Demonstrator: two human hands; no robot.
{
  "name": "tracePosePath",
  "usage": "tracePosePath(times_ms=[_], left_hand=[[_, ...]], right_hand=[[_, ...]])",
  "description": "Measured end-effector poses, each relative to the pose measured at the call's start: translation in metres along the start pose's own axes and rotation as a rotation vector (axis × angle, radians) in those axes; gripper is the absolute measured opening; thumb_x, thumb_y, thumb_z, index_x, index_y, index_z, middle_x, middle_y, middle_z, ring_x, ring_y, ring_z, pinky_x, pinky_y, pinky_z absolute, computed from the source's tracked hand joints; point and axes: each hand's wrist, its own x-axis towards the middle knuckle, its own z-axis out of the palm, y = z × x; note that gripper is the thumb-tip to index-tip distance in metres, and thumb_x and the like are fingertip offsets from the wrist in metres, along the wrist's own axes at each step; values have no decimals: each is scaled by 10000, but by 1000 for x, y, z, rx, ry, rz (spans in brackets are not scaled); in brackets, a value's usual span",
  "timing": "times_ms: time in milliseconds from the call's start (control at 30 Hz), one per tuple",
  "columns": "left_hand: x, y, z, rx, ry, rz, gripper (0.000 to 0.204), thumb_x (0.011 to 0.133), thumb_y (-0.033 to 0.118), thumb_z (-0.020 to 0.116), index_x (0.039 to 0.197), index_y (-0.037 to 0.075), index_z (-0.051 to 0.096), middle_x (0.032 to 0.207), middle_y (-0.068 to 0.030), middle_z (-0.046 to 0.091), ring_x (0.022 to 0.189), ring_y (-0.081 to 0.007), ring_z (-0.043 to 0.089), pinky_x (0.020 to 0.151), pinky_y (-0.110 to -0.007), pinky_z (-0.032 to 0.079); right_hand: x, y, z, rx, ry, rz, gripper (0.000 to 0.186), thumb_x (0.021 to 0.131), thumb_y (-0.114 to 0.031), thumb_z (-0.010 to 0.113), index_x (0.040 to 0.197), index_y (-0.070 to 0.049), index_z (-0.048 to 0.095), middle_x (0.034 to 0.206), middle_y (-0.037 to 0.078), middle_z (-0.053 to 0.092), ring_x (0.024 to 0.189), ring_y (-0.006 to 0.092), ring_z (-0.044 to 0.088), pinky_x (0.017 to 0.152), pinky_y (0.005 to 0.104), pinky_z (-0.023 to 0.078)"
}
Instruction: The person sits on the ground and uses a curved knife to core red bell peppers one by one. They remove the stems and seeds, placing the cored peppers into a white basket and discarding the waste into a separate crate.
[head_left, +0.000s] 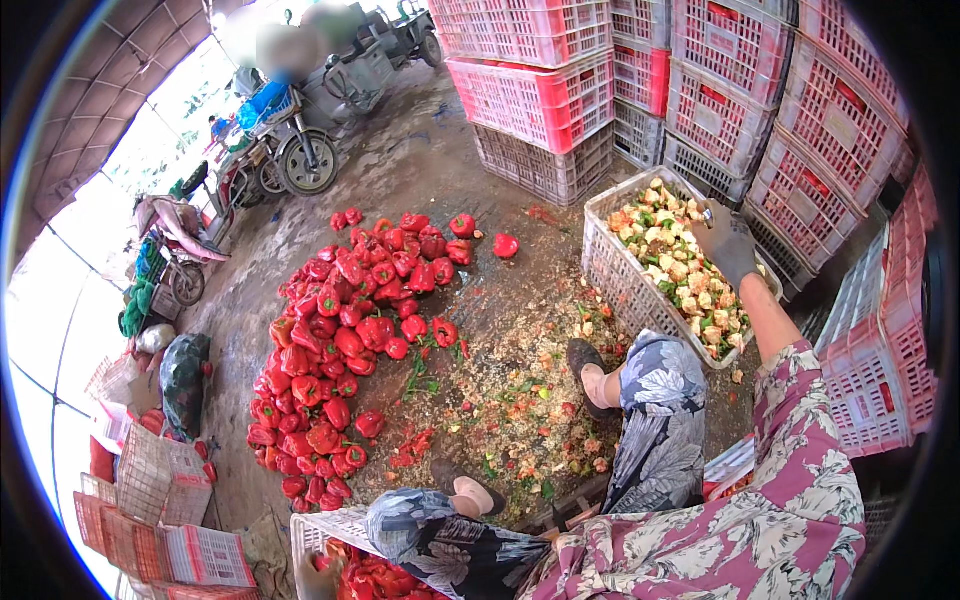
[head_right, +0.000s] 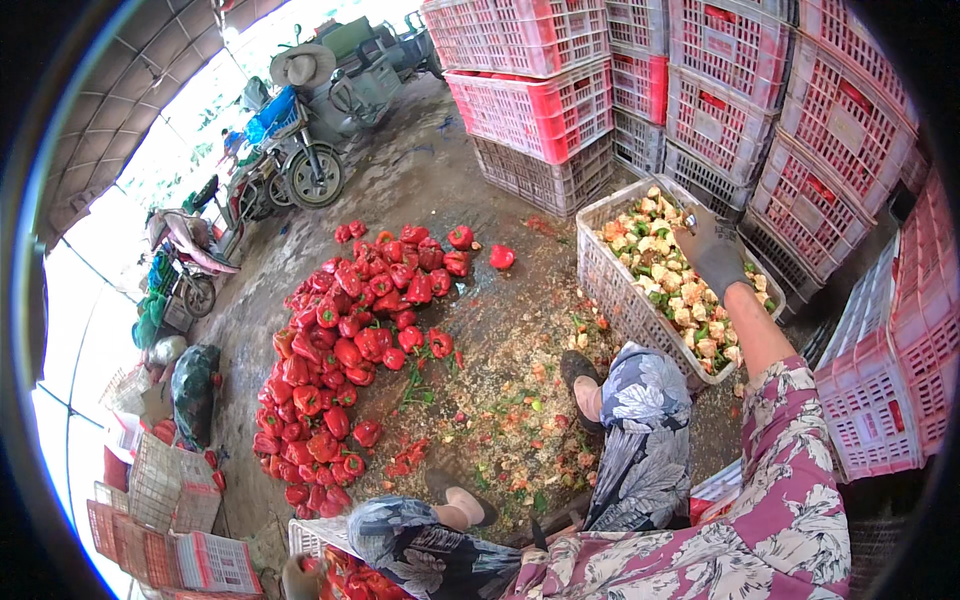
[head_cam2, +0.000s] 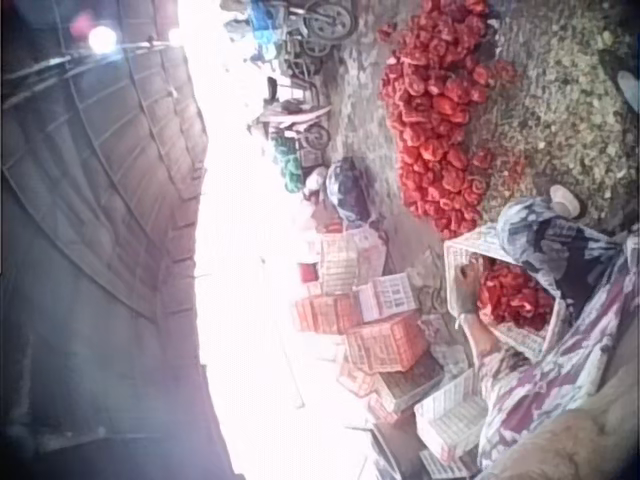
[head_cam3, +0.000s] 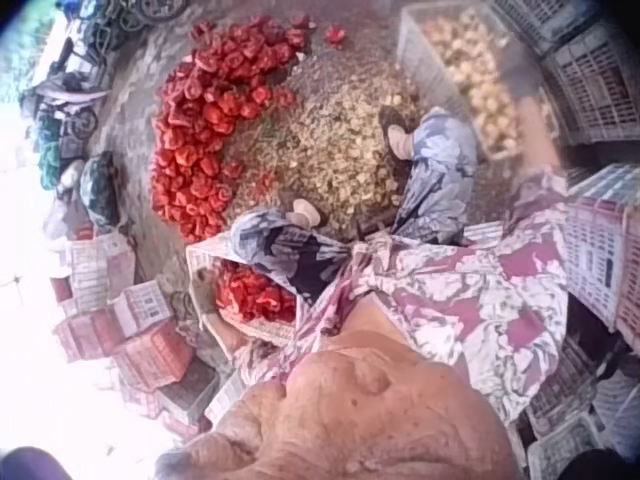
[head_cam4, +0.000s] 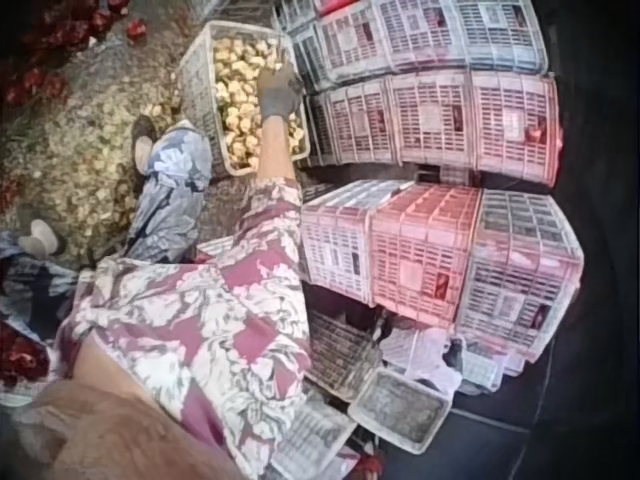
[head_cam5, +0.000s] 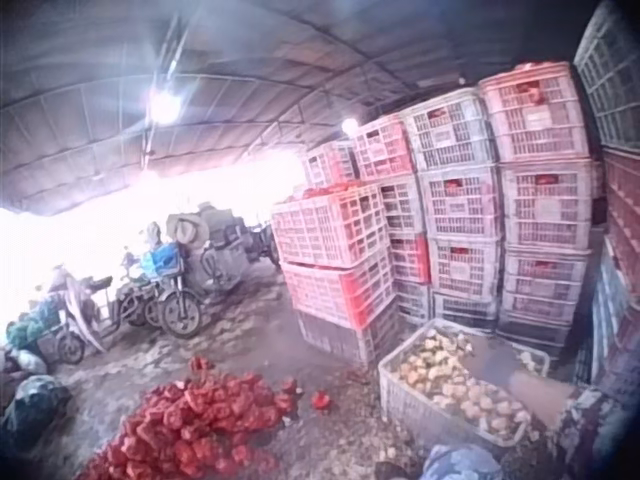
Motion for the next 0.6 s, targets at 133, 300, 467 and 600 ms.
tracePosePath(times_ms=[133, 300, 467, 600], left_hand=[[-15, 121, -64, 19, 71, -71, 267, 915, 111, 660, 1105, -73, 624, 966, -158, 678, 871, -270, 639, 815, -393, 525], [84, 269, -24, -635, 300, 105, 249, 968, 134, 634, 1137, -49, 620, 1019, -104, 651, 931, -173, 612, 835, -300, 518], [148, 381, 59, -1264, 3, -44, 278, 992, 219, 613, 1154, -6, 592, 1003, -78, 632, 823, -159, 611, 745, -295, 549], [172, 382, 99, -1251, -75, -286, 357, 989, 253, 613, 1260, 24, 576, 1130, -119, 653, 1017, -252, 663, 822, -393, 580]], right_hand=[[6, -83, 29, 485, -176, 5, 431, 858, -393, 636, 1116, -49, 632, 893, 159, 686, 802, 293, 677, 722, 412, 510], [5, -185, 113, 669, -418, 10, 337, 853, -304, 641, 1016, -10, 668, 802, 158, 693, 721, 256, 685, 680, 387, 538], [7, -225, 252, 289, -538, 79, 428, 866, -391, 603, 1167, -90, 642, 1044, 225, 710, 980, 386, 692, 849, 434, 537], [18, -236, 311, 152, -576, 242, 467, 876, -398, 546, 1266, -150, 612, 1213, 215, 661, 1124, 378, 641, 973, 471, 472]])
